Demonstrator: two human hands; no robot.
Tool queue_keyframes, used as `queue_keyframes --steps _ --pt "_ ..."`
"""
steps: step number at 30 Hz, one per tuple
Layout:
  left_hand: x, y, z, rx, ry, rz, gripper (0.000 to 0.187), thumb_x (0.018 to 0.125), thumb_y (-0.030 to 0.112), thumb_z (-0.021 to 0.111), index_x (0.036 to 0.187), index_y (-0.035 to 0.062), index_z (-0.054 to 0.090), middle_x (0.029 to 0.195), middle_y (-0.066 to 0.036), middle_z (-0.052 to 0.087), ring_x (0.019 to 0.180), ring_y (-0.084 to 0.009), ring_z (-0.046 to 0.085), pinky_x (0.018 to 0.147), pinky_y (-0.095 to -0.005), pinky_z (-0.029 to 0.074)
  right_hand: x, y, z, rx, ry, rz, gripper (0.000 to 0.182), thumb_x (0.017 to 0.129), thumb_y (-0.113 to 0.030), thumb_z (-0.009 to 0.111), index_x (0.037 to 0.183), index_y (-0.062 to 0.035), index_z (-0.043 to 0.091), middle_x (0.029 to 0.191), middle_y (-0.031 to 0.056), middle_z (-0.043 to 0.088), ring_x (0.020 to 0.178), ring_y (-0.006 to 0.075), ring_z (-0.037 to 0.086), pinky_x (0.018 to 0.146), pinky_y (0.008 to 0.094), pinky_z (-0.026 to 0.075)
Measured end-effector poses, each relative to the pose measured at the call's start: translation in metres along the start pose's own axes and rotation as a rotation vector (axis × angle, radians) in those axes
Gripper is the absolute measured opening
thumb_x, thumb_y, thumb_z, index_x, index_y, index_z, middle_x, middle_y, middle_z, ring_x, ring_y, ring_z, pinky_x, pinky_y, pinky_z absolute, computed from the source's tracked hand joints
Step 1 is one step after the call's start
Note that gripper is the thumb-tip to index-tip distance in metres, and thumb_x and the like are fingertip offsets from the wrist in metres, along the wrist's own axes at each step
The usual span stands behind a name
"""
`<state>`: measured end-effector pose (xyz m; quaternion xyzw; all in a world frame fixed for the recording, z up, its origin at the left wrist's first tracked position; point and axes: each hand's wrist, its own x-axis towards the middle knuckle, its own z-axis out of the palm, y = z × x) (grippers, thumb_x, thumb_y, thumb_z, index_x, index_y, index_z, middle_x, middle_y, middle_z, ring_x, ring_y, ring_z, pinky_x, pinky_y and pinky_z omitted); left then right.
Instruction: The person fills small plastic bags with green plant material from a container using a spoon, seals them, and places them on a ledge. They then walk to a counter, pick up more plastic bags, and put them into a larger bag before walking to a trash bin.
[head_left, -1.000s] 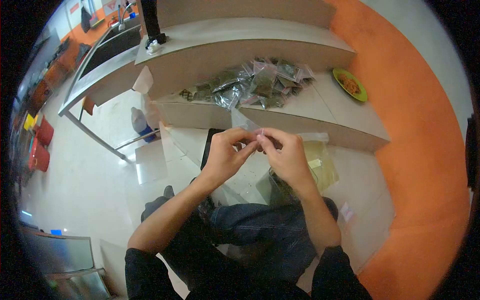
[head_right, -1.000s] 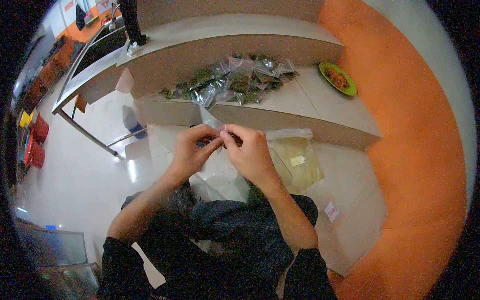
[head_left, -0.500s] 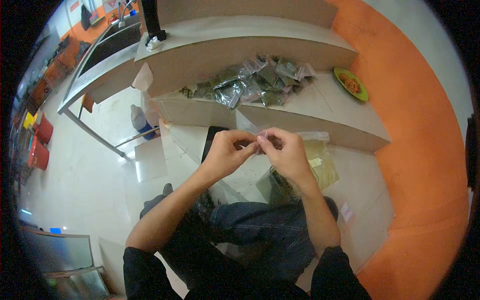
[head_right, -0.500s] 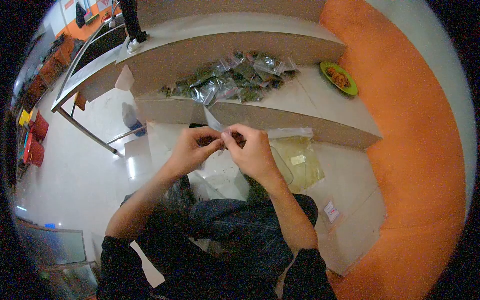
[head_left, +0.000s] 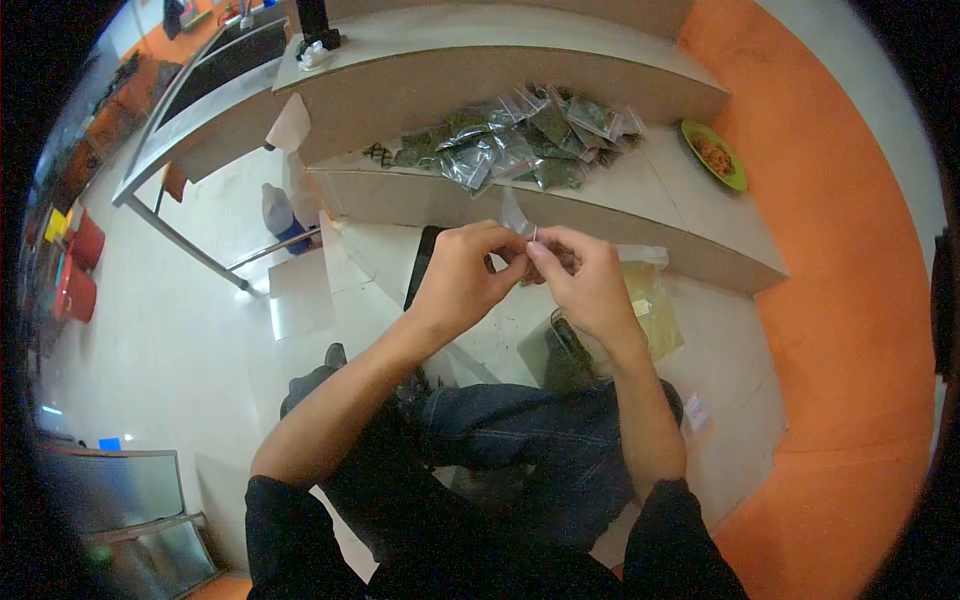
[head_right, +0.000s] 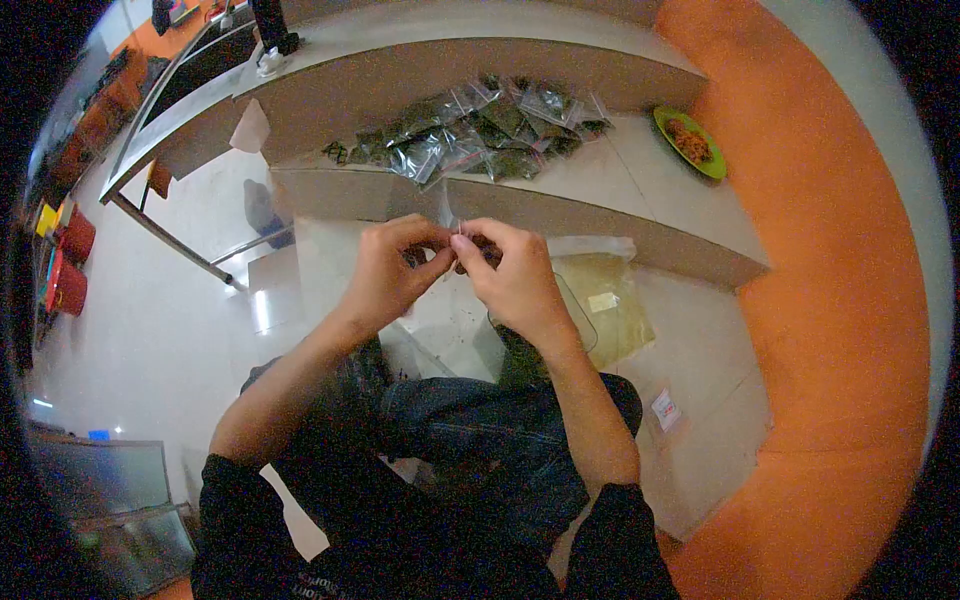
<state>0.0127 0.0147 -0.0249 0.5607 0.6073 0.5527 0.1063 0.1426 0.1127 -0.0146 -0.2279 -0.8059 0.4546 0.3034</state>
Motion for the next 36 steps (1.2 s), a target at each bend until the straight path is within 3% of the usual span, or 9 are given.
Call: queue_keyframes --steps 2,5,8,11,17,20,25,32,36 --pt "0.002 0.003 -0.002 -0.008 -0.022 -0.033 0.01 0.077 0.007 0.066 0.083 -0.0011 0.065 0.077 -0.013 0.064 0.063 -0.0226 0.062 0.055 -0.0292 0.049 0.001 0.0 -0.001 0.01 -0.002 -0.003 0.021 0.085 -0.014 0.061 0.091 0.0057 0.064 0.074 0.0141 0.067 0.065 0.016 0.065 0.061 0.0289 0.05" --pt "0.003 -0.007 0.002 -0.047 0.002 -0.022 0.01 0.078 0.007 0.065 0.084 -0.001 0.065 0.077 -0.014 0.065 0.063 -0.0217 0.063 0.056 -0.0288 0.049 0.001 -0.003 -0.004 0.045 0.002 0.009 0.02 0.085 -0.013 0.06 0.091 0.0056 0.064 0.073 0.0134 0.067 0.063 0.0155 0.064 0.06 0.0286 0.05" --pt "0.005 -0.005 0.003 -0.086 0.023 -0.065 0.011 0.081 0.008 0.066 0.083 -0.0021 0.064 0.07 -0.008 0.064 0.063 -0.0068 0.056 0.057 -0.0245 0.046 0.0 0.001 -0.006 0.073 0.006 0.026 0.018 0.084 -0.012 0.059 0.088 0.0051 0.063 0.07 0.0136 0.066 0.062 0.0166 0.064 0.058 0.0297 0.049" --pt "0.003 0.002 0.002 -0.016 0.005 -0.071 0.01 0.081 0.008 0.065 0.084 -0.0011 0.063 0.068 -0.007 0.063 0.064 -0.0049 0.055 0.057 -0.0242 0.046 0.001 0.003 -0.006 -0.067 0.0 -0.021 0.015 0.081 -0.01 0.059 0.08 0.004 0.061 0.067 0.0162 0.063 0.059 0.0235 0.063 0.056 0.0336 0.047" --pt "0.001 -0.003 0.011 0.13 0.095 0.055 0.008 0.076 0.005 0.063 0.078 -0.0007 0.058 0.064 -0.011 0.06 0.053 -0.0139 0.055 0.053 -0.0277 0.045 0.001 -0.002 -0.001 -0.371 0.047 -0.146 0.018 0.073 -0.014 0.061 0.067 0.002 0.055 0.066 0.0219 0.058 0.061 0.0371 0.059 0.055 0.0422 0.044" --pt "0.006 0.004 0.003 0.198 0.16 -0.04 0.013 0.072 0.006 0.063 0.079 -0.0005 0.054 0.069 -0.016 0.058 0.063 -0.0303 0.06 0.057 -0.0366 0.047 -0.003 -0.009 -0.003 -0.439 0.097 -0.093 0.018 0.07 -0.014 0.062 0.065 0.0013 0.054 0.066 0.0219 0.058 0.062 0.037 0.059 0.055 0.043 0.044" --pt "0.003 0.002 0.003 0.336 0.079 0.057 0.016 0.07 0.009 0.063 0.077 0.0015 0.051 0.08 -0.013 0.058 0.063 -0.0328 0.06 0.055 -0.04 0.046 -0.001 -0.013 -0.004 -0.412 0.109 -0.038 0.018 0.069 -0.008 0.061 0.062 -0.0005 0.046 0.061 0.0194 0.055 0.063 0.0375 0.059 0.054 0.0436 0.043" --pt "0.007 0.014 -0.002 0.462 0.077 0.1 0.016 0.066 0.0 0.059 0.081 0.0017 0.053 0.092 -0.014 0.06 0.069 -0.0357 0.058 0.058 -0.0408 0.047 -0.001 -0.018 0.0 -0.436 0.079 -0.062 0.015 0.07 -0.007 0.06 0.078 -0.0026 0.048 0.063 0.0175 0.057 0.064 0.0384 0.058 0.057 0.0446 0.044" --pt "0.007 0.013 -0.005 0.347 -0.008 0.126 0.015 0.071 0.004 0.061 0.085 0.0036 0.055 0.092 -0.012 0.061 0.064 -0.0323 0.059 0.057 -0.0388 0.048 0.0 -0.012 -0.002 -0.302 0.026 -0.096 0.016 0.072 -0.005 0.06 0.085 -0.0024 0.051 0.068 0.0179 0.06 0.066 0.0367 0.06 0.06 0.0436 0.046"
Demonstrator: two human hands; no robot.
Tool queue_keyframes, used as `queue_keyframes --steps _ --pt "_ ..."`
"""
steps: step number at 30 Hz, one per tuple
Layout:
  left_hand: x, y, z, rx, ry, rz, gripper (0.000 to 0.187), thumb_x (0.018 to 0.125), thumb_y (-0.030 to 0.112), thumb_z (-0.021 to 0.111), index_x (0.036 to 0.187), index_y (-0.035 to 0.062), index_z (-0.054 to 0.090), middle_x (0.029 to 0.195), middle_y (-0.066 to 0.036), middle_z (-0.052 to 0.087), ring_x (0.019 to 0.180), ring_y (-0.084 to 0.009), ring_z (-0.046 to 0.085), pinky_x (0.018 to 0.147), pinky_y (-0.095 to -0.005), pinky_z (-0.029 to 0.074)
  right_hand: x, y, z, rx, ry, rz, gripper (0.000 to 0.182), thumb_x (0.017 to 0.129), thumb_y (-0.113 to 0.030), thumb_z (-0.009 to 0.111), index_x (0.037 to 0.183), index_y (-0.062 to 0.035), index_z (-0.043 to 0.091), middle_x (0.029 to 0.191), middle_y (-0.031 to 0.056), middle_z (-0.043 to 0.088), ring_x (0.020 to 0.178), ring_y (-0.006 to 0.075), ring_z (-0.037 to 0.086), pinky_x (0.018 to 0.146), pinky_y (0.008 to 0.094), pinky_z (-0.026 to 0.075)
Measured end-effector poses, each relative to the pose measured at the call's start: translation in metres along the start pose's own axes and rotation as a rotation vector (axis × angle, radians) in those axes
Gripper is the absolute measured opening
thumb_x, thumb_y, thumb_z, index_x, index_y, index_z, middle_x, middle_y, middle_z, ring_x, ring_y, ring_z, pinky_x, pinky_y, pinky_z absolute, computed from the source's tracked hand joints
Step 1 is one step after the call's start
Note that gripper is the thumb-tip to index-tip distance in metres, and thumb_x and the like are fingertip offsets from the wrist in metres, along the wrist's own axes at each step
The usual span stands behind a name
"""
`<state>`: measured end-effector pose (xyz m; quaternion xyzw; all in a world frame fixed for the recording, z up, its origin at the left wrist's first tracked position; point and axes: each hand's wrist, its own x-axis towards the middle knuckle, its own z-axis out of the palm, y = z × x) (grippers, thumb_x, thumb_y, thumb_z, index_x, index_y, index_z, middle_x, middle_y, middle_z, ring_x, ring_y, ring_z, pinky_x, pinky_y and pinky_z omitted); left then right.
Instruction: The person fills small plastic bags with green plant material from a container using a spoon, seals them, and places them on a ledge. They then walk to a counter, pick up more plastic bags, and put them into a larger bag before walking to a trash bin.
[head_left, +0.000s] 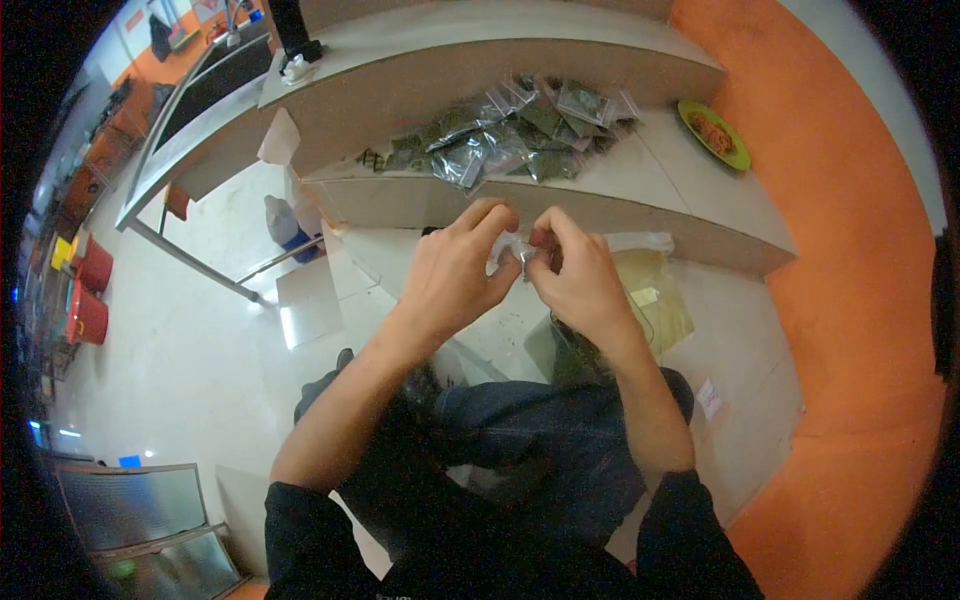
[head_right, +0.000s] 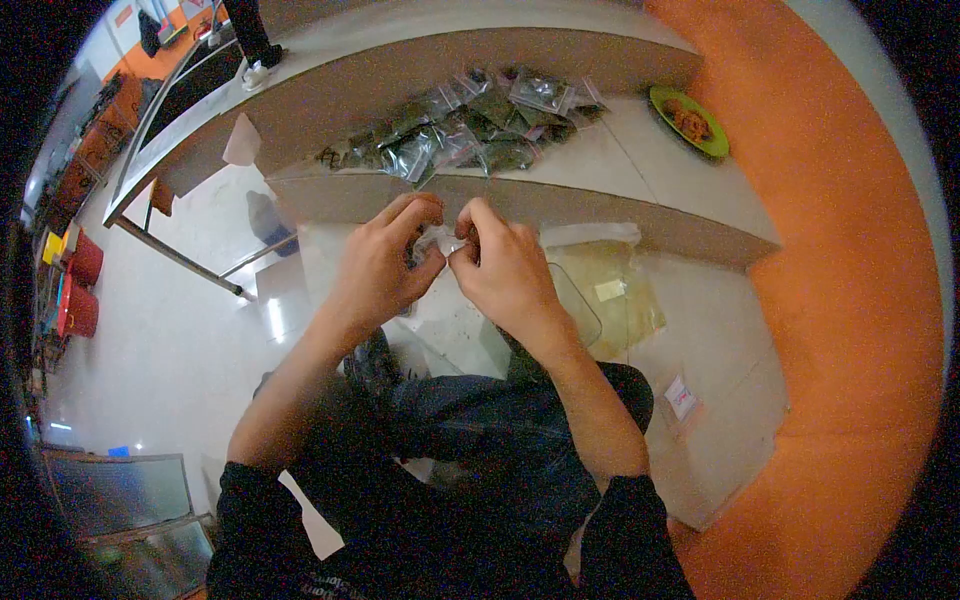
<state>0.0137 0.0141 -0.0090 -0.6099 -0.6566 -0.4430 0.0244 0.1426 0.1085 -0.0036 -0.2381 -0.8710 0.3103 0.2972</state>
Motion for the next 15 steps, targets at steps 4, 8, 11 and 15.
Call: queue_keyframes --steps 4,8,11,15 --pt "0.001 -0.016 0.004 -0.195 -0.064 -0.058 0.013 0.076 0.007 0.062 0.089 0.005 0.059 0.086 -0.012 0.062 0.057 -0.0287 0.059 0.055 -0.0367 0.048 -0.001 0.0 -0.002 0.128 -0.094 0.005 0.015 0.075 -0.003 0.058 0.088 -0.0012 0.051 0.07 0.0188 0.061 0.067 0.0351 0.062 0.063 0.042 0.047" --pt "0.004 -0.019 -0.002 -0.235 -0.113 -0.151 0.015 0.074 0.007 0.065 0.088 0.0028 0.064 0.08 -0.014 0.065 0.055 -0.0253 0.06 0.055 -0.0339 0.048 0.0 0.001 -0.007 0.057 -0.124 0.005 0.015 0.077 -0.006 0.06 0.089 -0.0019 0.052 0.079 0.0174 0.062 0.072 0.034 0.062 0.064 0.0415 0.048" --pt "0.002 -0.026 0.002 -0.196 -0.024 -0.13 0.012 0.077 0.009 0.066 0.087 0.0018 0.067 0.067 -0.01 0.064 0.056 -0.0121 0.058 0.055 -0.0277 0.048 -0.003 -0.004 -0.009 -0.03 -0.08 -0.149 0.015 0.078 -0.009 0.061 0.089 -0.0032 0.053 0.087 0.0153 0.062 0.078 0.033 0.062 0.066 0.0415 0.049" --pt "0.002 -0.029 0.001 -0.225 -0.005 -0.232 0.014 0.077 0.011 0.067 0.084 -0.0013 0.066 0.064 -0.009 0.064 0.055 -0.0109 0.057 0.055 -0.0277 0.048 -0.012 -0.012 -0.003 -0.068 -0.143 -0.301 0.017 0.079 -0.014 0.061 0.092 -0.0049 0.055 0.09 0.0134 0.061 0.08 0.0342 0.061 0.067 0.0429 0.049"
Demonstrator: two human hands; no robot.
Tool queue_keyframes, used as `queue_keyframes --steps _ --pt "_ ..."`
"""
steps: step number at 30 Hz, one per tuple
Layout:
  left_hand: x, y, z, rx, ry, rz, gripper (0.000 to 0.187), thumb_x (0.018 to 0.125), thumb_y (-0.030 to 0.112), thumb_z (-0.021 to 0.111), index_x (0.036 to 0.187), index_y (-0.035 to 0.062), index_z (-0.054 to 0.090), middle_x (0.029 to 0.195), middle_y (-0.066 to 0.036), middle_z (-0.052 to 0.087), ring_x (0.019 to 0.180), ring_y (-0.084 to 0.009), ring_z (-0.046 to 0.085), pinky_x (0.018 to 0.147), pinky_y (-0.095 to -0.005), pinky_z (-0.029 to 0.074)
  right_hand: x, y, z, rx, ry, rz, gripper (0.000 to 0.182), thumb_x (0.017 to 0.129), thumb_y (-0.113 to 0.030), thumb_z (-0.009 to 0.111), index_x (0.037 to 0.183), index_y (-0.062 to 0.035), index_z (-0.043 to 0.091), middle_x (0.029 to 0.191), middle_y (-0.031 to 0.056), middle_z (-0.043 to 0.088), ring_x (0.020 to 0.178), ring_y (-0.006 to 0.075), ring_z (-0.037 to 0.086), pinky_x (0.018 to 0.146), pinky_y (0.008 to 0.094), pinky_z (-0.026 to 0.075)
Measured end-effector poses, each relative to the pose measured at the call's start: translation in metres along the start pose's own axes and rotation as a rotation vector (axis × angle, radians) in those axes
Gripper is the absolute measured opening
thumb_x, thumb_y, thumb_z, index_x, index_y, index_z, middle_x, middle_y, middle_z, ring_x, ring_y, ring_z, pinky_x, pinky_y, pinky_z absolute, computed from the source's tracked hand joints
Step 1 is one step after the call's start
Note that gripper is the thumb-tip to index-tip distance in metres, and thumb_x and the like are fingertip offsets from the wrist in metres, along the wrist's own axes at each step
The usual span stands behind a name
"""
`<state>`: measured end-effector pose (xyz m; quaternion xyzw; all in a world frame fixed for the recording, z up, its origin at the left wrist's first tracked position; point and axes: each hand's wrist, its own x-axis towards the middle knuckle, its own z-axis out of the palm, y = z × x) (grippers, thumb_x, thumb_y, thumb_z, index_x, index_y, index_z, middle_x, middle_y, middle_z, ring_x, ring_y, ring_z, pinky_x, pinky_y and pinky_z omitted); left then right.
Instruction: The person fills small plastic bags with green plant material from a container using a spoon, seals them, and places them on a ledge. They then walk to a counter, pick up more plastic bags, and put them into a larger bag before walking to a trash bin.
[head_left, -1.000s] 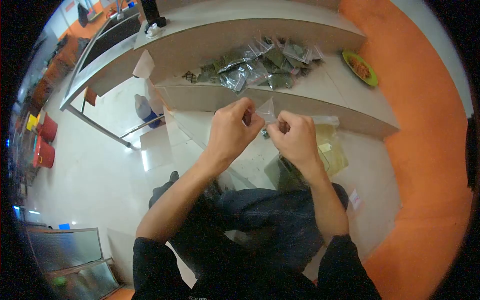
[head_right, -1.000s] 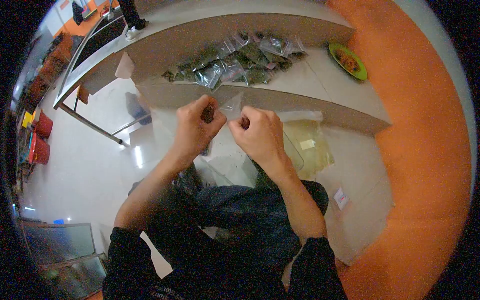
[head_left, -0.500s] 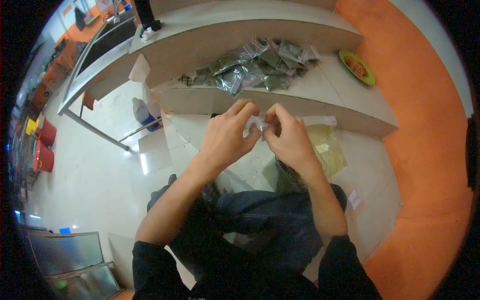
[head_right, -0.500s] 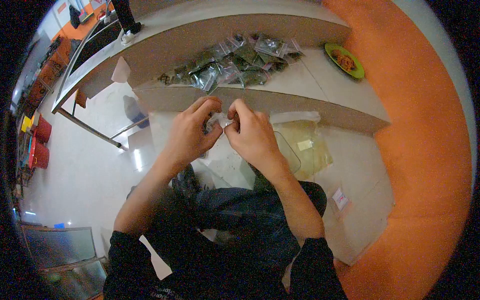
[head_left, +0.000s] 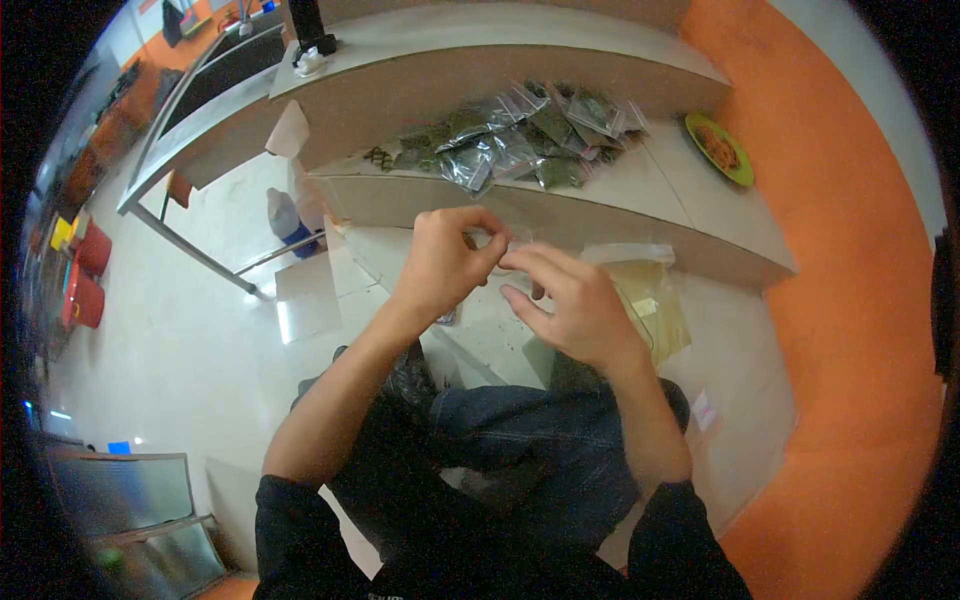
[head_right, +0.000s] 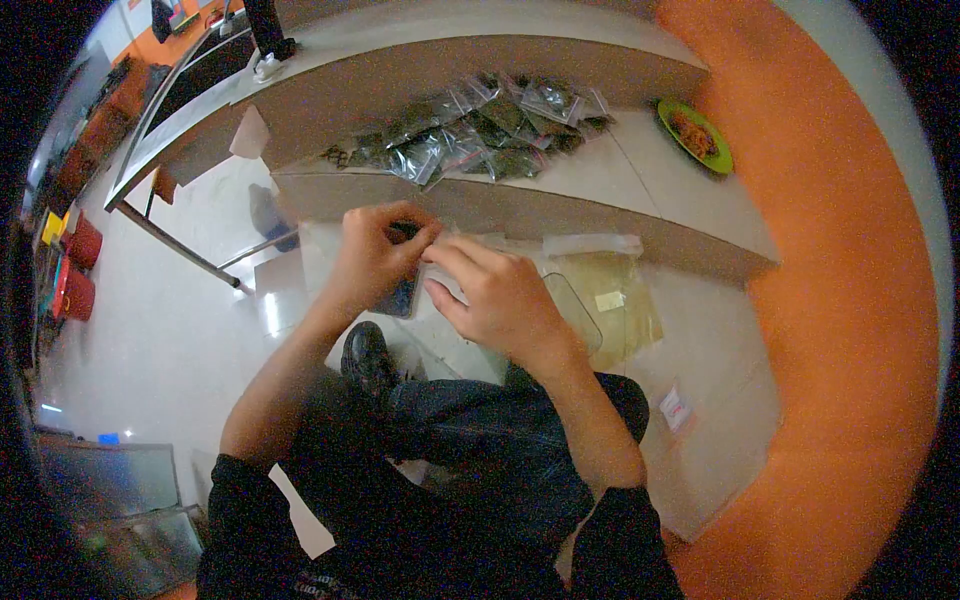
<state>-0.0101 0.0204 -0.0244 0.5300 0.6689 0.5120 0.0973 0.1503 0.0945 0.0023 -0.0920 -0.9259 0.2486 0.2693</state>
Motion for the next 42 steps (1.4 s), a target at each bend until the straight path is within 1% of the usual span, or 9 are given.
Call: queue_keyframes --steps 7,10,11,17,20,27,30,40,42 --pt "0.002 0.011 -0.008 -0.307 -0.191 -0.238 0.02 0.081 0.014 0.065 0.087 -0.0048 0.063 0.074 -0.011 0.064 0.056 -0.0119 0.06 0.05 -0.0263 0.048 -0.003 0.023 0.003 -0.177 -0.107 0.01 0.017 0.08 -0.007 0.063 0.096 -0.0024 0.064 0.086 0.0107 0.065 0.067 0.0206 0.062 0.062 0.0333 0.049" --pt "0.006 0.0 -0.012 -0.493 -0.255 -0.252 0.021 0.082 0.013 0.065 0.091 -0.0057 0.062 0.081 -0.012 0.065 0.057 -0.0133 0.061 0.049 -0.0259 0.048 0.002 0.023 -0.013 0.261 -0.003 0.293 0.018 0.082 -0.012 0.063 0.096 -0.0012 0.066 0.083 0.0152 0.066 0.066 0.0215 0.063 0.061 0.0329 0.05" --pt "0.007 -0.004 -0.016 -0.526 -0.311 -0.271 0.021 0.082 0.012 0.064 0.092 -0.0056 0.062 0.082 -0.012 0.064 0.058 -0.0134 0.061 0.049 -0.0255 0.048 0.001 0.032 -0.012 0.425 0.039 0.388 0.018 0.084 -0.012 0.063 0.097 0.0005 0.067 0.082 0.0113 0.068 0.062 0.0119 0.06 0.058 0.0261 0.049" --pt "0.011 -0.035 -0.023 -0.441 -0.55 -0.218 0.015 0.083 0.006 0.064 0.095 -0.0024 0.062 0.077 -0.006 0.063 0.065 -0.0113 0.06 0.059 -0.0241 0.049 0.001 0.028 -0.028 0.587 0.002 0.404 0.017 0.088 -0.008 0.058 0.098 0.0043 0.065 0.086 0.0092 0.067 0.065 0.0087 0.057 0.059 0.0217 0.048" --pt "0.012 -0.035 -0.03 -0.35 -0.468 -0.242 0.018 0.079 0.009 0.069 0.093 -0.0008 0.064 0.074 -0.006 0.064 0.065 -0.0123 0.061 0.058 -0.026 0.049 -0.001 0.034 -0.031 0.518 -0.03 0.415 0.017 0.088 -0.008 0.058 0.097 0.0042 0.066 0.085 0.0092 0.067 0.065 0.0089 0.056 0.06 0.0223 0.048" --pt "-0.008 0.012 0.002 0.324 -0.068 0.398 0.067 0.065 0.017 0.075 0.124 0.0064 0.046 0.115 -0.014 0.056 0.113 -0.0309 0.049 0.098 -0.0442 0.033 -0.003 0.02 -0.005 0.256 0.071 0.238 0.022 0.085 -0.012 0.062 0.1 0.0043 0.063 0.087 0.0127 0.068 0.078 0.0172 0.065 0.072 0.028 0.05" --pt "-0.011 0.011 0.017 0.387 -0.119 0.42 0.063 0.064 0.014 0.073 0.121 0.0059 0.048 0.112 -0.015 0.057 0.11 -0.0306 0.052 0.097 -0.0444 0.034 -0.001 0.013 -0.007 0.211 -0.106 0.222 0.027 0.082 -0.013 0.065 0.102 0.0043 0.062 0.09 0.0174 0.066 0.081 0.0221 0.066 0.075 0.0307 0.049" --pt "-0.004 0.01 0.019 0.144 -0.197 0.32 0.045 0.071 0.003 0.064 0.115 0.0042 0.055 0.103 -0.012 0.062 0.097 -0.0285 0.058 0.085 -0.0365 0.045 -0.024 0.021 -0.047 0.177 -0.015 0.105 0.04 0.078 -0.029 0.069 0.107 -0.0025 0.058 0.08 0.0176 0.065 0.073 0.0335 0.065 0.067 0.0403 0.05" --pt "-0.002 0.008 0.018 0.048 -0.265 0.298 0.043 0.072 0.003 0.061 0.114 0.0043 0.054 0.097 -0.013 0.061 0.091 -0.0284 0.059 0.082 -0.036 0.044 -0.035 0.006 -0.081 0.202 -0.347 0.369 0.037 0.078 -0.03 0.069 0.102 -0.0039 0.059 0.074 0.0156 0.063 0.067 0.0341 0.063 0.062 0.0406 0.05"
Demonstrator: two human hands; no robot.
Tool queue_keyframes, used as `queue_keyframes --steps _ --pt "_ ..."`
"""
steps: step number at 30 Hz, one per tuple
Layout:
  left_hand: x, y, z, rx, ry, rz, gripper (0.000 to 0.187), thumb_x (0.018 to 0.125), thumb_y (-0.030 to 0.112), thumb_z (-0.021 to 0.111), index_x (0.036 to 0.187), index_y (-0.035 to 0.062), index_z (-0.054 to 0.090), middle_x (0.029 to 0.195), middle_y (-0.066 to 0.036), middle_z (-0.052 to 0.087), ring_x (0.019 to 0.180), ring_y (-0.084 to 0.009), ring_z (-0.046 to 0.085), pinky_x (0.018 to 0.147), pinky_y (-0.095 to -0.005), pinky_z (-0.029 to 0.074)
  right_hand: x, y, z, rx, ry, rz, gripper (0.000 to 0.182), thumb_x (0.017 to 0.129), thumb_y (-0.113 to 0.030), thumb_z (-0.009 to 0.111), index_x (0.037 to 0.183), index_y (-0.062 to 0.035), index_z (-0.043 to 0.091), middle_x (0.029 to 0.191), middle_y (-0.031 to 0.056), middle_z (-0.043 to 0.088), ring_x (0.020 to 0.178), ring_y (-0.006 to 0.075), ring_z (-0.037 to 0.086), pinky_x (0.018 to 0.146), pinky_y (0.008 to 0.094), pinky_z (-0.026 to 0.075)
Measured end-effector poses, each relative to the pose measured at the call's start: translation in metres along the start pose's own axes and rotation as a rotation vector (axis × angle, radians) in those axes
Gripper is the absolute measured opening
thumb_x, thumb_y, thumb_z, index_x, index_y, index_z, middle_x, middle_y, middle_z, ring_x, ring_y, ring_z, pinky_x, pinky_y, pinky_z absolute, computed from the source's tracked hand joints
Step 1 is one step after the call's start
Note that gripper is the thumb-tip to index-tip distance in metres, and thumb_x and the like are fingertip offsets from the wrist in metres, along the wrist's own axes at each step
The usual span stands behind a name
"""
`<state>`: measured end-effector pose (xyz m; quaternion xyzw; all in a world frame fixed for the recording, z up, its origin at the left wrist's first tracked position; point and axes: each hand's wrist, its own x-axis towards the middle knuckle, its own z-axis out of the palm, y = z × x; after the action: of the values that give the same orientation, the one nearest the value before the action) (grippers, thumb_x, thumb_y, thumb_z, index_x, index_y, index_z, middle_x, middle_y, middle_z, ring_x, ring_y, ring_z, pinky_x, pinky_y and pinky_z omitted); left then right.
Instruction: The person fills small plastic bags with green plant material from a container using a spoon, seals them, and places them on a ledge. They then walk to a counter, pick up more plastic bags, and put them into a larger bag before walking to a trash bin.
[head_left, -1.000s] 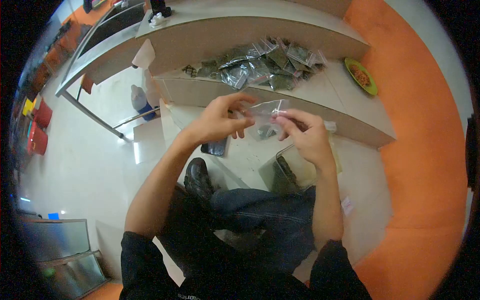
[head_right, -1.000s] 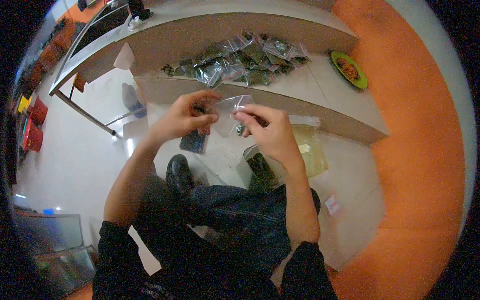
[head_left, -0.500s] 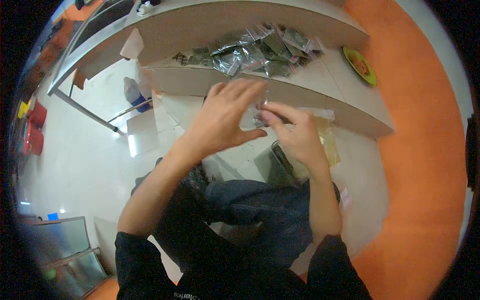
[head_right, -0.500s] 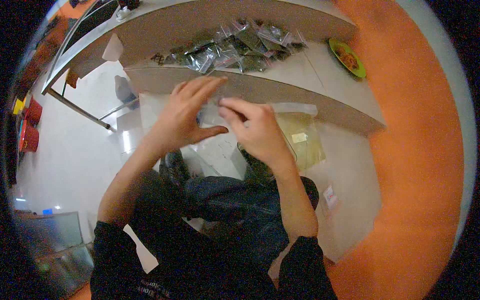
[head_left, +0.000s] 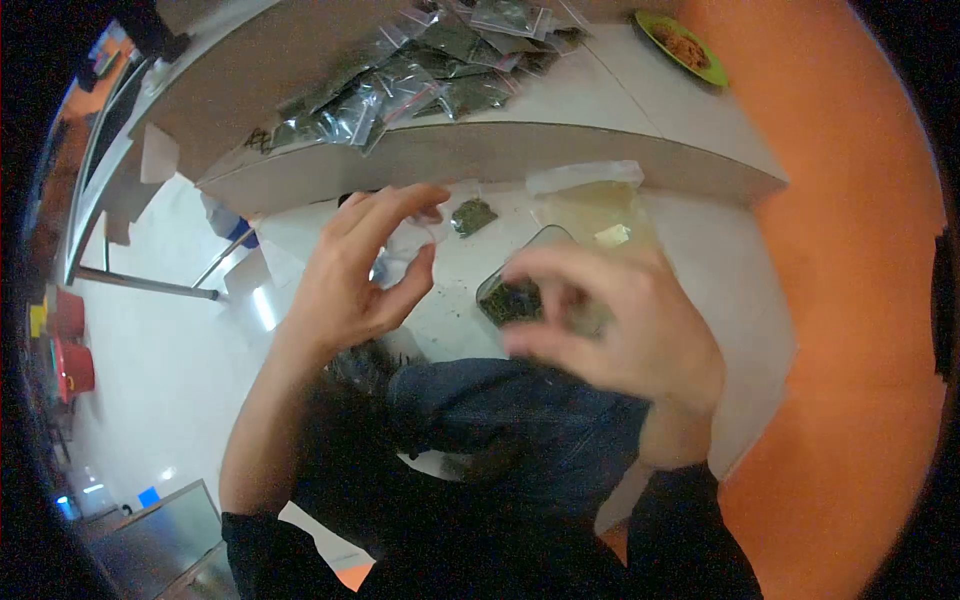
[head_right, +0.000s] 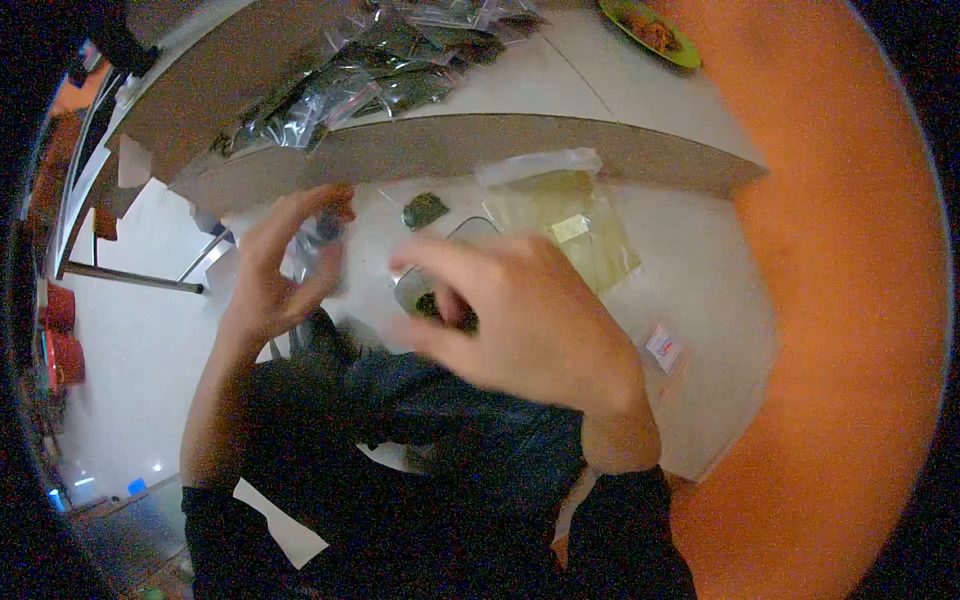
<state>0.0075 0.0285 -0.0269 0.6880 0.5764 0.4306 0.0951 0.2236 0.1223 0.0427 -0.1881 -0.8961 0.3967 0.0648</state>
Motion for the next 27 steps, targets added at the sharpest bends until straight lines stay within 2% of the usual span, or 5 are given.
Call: queue_keyframes --steps 4,19,22,23,27 --pt "0.004 0.004 0.001 -0.095 -0.089 -0.064 0.044 0.068 0.004 0.059 0.112 0.0021 0.052 0.089 -0.013 0.058 0.079 -0.0248 0.058 0.073 -0.0334 0.046 -0.035 0.023 0.012 -0.103 -0.329 -0.017 0.029 0.079 -0.031 0.067 0.094 -0.0071 0.06 0.066 0.0127 0.06 0.059 0.0332 0.061 0.055 0.0409 0.049" --pt "0.014 -0.005 0.036 -0.392 -0.369 -0.299 0.048 0.071 0.009 0.061 0.117 0.0004 0.05 0.092 -0.012 0.06 0.081 -0.0206 0.059 0.072 -0.0312 0.046 -0.021 0.067 0.012 0.004 0.323 -0.012 0.023 0.066 -0.002 0.075 0.087 -0.0038 0.065 0.073 0.0081 0.059 0.059 0.0209 0.059 0.051 0.0313 0.047" --pt "0.014 -0.004 0.038 -0.35 -0.386 -0.314 0.048 0.073 0.01 0.061 0.118 -0.0004 0.05 0.092 -0.011 0.061 0.081 -0.0193 0.059 0.073 -0.0311 0.046 -0.019 0.074 0.028 -0.15 0.398 -0.091 0.022 0.067 -0.001 0.073 0.088 -0.0033 0.066 0.073 0.0081 0.06 0.06 0.0211 0.06 0.053 0.0315 0.049" --pt "0.013 -0.003 0.039 -0.333 -0.368 -0.318 0.048 0.072 0.011 0.062 0.117 -0.0014 0.05 0.092 -0.012 0.06 0.081 -0.0195 0.059 0.074 -0.0312 0.046 -0.02 0.083 0.033 -0.274 0.397 -0.233 0.033 0.072 -0.014 0.056 0.102 0.0 0.057 0.084 0.0095 0.056 0.064 0.0191 0.06 0.059 0.0306 0.051" --pt "-0.005 -0.01 0.039 -0.271 -0.271 -0.405 0.058 0.071 0.016 0.065 0.12 -0.0052 0.044 0.097 -0.013 0.058 0.088 -0.0207 0.056 0.08 -0.0329 0.044 -0.018 0.077 0.051 -0.308 0.53 -0.179 0.038 0.074 -0.014 0.056 0.104 0.0096 0.054 0.072 0.0099 0.06 0.061 0.0221 0.06 0.057 0.0341 0.05"
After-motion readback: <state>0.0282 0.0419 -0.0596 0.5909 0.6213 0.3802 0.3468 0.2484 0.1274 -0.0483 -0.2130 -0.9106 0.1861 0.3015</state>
